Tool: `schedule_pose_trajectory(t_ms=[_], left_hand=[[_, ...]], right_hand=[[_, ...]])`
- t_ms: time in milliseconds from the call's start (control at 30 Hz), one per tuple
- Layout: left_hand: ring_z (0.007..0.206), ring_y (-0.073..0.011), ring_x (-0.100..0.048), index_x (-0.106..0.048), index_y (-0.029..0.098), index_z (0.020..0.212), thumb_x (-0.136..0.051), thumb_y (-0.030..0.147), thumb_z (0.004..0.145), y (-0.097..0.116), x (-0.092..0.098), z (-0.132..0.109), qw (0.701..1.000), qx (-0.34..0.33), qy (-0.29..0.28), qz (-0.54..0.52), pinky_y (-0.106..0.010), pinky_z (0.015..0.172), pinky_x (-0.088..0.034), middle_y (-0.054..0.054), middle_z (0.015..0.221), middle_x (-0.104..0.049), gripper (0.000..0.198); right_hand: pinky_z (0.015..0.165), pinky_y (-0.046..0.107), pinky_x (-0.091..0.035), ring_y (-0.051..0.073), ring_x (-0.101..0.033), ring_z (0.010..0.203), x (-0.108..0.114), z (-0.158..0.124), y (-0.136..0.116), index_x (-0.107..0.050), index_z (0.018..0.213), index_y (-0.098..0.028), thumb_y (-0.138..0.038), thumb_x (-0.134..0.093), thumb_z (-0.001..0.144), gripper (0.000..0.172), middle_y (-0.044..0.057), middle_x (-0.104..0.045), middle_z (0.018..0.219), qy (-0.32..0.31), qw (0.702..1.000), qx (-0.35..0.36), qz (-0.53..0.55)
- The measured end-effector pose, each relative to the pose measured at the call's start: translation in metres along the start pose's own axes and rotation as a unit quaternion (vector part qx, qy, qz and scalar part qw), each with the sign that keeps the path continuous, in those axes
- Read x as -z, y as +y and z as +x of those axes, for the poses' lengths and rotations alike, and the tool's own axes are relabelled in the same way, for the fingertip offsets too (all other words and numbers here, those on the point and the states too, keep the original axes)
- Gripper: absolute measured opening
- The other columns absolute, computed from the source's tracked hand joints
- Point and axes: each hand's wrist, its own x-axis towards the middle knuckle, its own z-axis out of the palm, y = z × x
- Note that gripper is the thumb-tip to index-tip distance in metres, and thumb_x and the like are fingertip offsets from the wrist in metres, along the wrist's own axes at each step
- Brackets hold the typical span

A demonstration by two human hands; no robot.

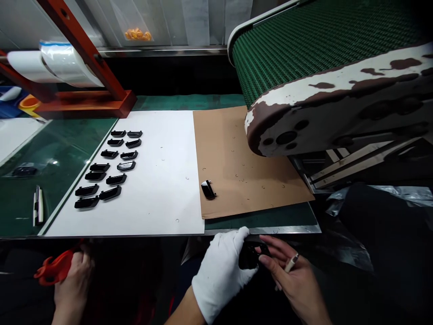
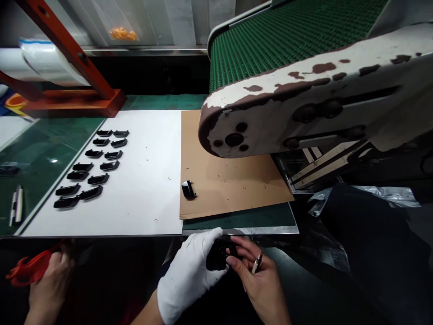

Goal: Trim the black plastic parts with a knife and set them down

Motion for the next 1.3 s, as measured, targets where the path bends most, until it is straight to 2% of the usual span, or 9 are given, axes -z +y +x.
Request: schedule_pose_trajectory(t_ms=[167, 367, 567, 767, 867, 1033, 1133, 1200, 1300], left_hand=[[0.104, -0.0314, -0.064, -0.043, 0.012, 0.129, -0.072, 0.026, 0.077, 0.001, 0.001, -0.001, 0.997, -0.040, 0.045, 0.057, -0.045, 0.088, -0.054, -0.017, 0.118, -0.065, 0.061], [0.092, -0.0317, -0.067, -0.037, 0.007, 0.135, -0.060, 0.029, 0.086, 0.004, -0.003, 0.001, 0.987, -0.048, 0.098, 0.116, -0.045, 0.076, -0.057, -0.020, 0.116, -0.065, 0.059], [0.091, -0.0301, -0.068, -0.051, 0.002, 0.121, -0.047, 0.037, 0.094, 0.009, 0.004, 0.003, 0.965, -0.099, 0.173, 0.172, -0.042, 0.078, -0.055, -0.020, 0.108, -0.070, 0.044], [0.100, -0.0267, -0.068, -0.053, 0.001, 0.118, -0.050, 0.031, 0.095, 0.013, 0.009, -0.001, 0.955, -0.124, 0.202, 0.176, -0.037, 0.087, -0.050, -0.018, 0.107, -0.071, 0.038], [0.110, -0.0269, -0.063, -0.052, 0.001, 0.121, -0.054, 0.027, 0.093, 0.015, 0.009, -0.005, 0.957, -0.130, 0.211, 0.149, -0.037, 0.095, -0.046, -0.018, 0.112, -0.070, 0.038], [0.113, -0.0266, -0.062, -0.051, 0.004, 0.121, -0.053, 0.030, 0.093, 0.017, 0.010, -0.006, 0.962, -0.124, 0.223, 0.099, -0.037, 0.097, -0.045, -0.017, 0.110, -0.070, 0.039], [0.110, -0.0266, -0.063, -0.051, 0.005, 0.122, -0.051, 0.032, 0.094, 0.018, 0.012, -0.003, 0.960, -0.117, 0.230, 0.112, -0.038, 0.093, -0.047, -0.017, 0.109, -0.070, 0.038], [0.109, -0.0271, -0.064, -0.051, 0.005, 0.122, -0.051, 0.032, 0.094, 0.020, 0.014, -0.003, 0.957, -0.113, 0.235, 0.126, -0.039, 0.092, -0.048, -0.017, 0.110, -0.070, 0.039], [0.107, -0.0276, -0.065, -0.051, 0.004, 0.122, -0.052, 0.034, 0.094, 0.021, 0.016, -0.002, 0.955, -0.110, 0.238, 0.137, -0.040, 0.090, -0.049, -0.018, 0.110, -0.070, 0.041]], right_hand=[[0.034, 0.017, -0.037, 0.013, -0.062, 0.055, -0.008, -0.006, -0.005, -0.073, 0.099, -0.027, -0.043, -0.076, 0.072, 0.031, 0.006, -0.077, 0.094, 0.074, 0.997, 0.009, -0.018], [0.031, 0.018, -0.039, 0.002, -0.041, 0.031, -0.016, -0.008, -0.009, -0.070, 0.101, -0.022, -0.040, -0.076, 0.074, 0.033, 0.010, -0.076, 0.098, 0.089, 0.995, 0.016, 0.043], [0.031, 0.017, -0.039, 0.003, -0.044, 0.033, -0.018, -0.010, -0.021, -0.072, 0.098, -0.024, -0.039, -0.079, 0.070, 0.033, 0.008, -0.076, 0.095, 0.097, 0.994, 0.020, 0.050], [0.027, 0.017, -0.036, 0.003, -0.043, 0.028, -0.013, -0.013, -0.036, -0.075, 0.084, -0.023, -0.039, -0.081, 0.067, 0.024, 0.008, -0.077, 0.090, 0.087, 0.995, 0.004, 0.044], [0.027, 0.017, -0.037, 0.004, -0.045, 0.027, -0.013, -0.023, -0.047, -0.076, 0.083, -0.025, -0.038, -0.078, 0.070, 0.018, 0.006, -0.078, 0.085, 0.077, 0.996, 0.035, 0.008], [0.030, 0.018, -0.043, 0.006, -0.049, 0.027, -0.017, -0.036, -0.056, -0.076, 0.085, -0.032, -0.032, -0.073, 0.076, 0.009, -0.002, -0.078, 0.082, 0.102, 0.978, 0.157, -0.094], [0.040, 0.019, -0.050, 0.009, -0.059, 0.037, -0.018, -0.034, -0.050, -0.073, 0.093, -0.033, -0.029, -0.072, 0.078, 0.016, -0.003, -0.078, 0.082, 0.142, 0.957, 0.212, -0.141], [0.056, 0.021, -0.056, 0.015, -0.069, 0.057, -0.018, -0.030, -0.046, -0.068, 0.103, -0.031, -0.031, -0.072, 0.077, 0.026, -0.003, -0.077, 0.075, 0.169, 0.945, 0.230, -0.156], [0.063, 0.023, -0.056, 0.020, -0.071, 0.076, -0.017, -0.026, -0.046, -0.063, 0.107, -0.027, -0.036, -0.070, 0.079, 0.031, -0.003, -0.071, 0.062, 0.144, 0.951, 0.221, -0.162]])
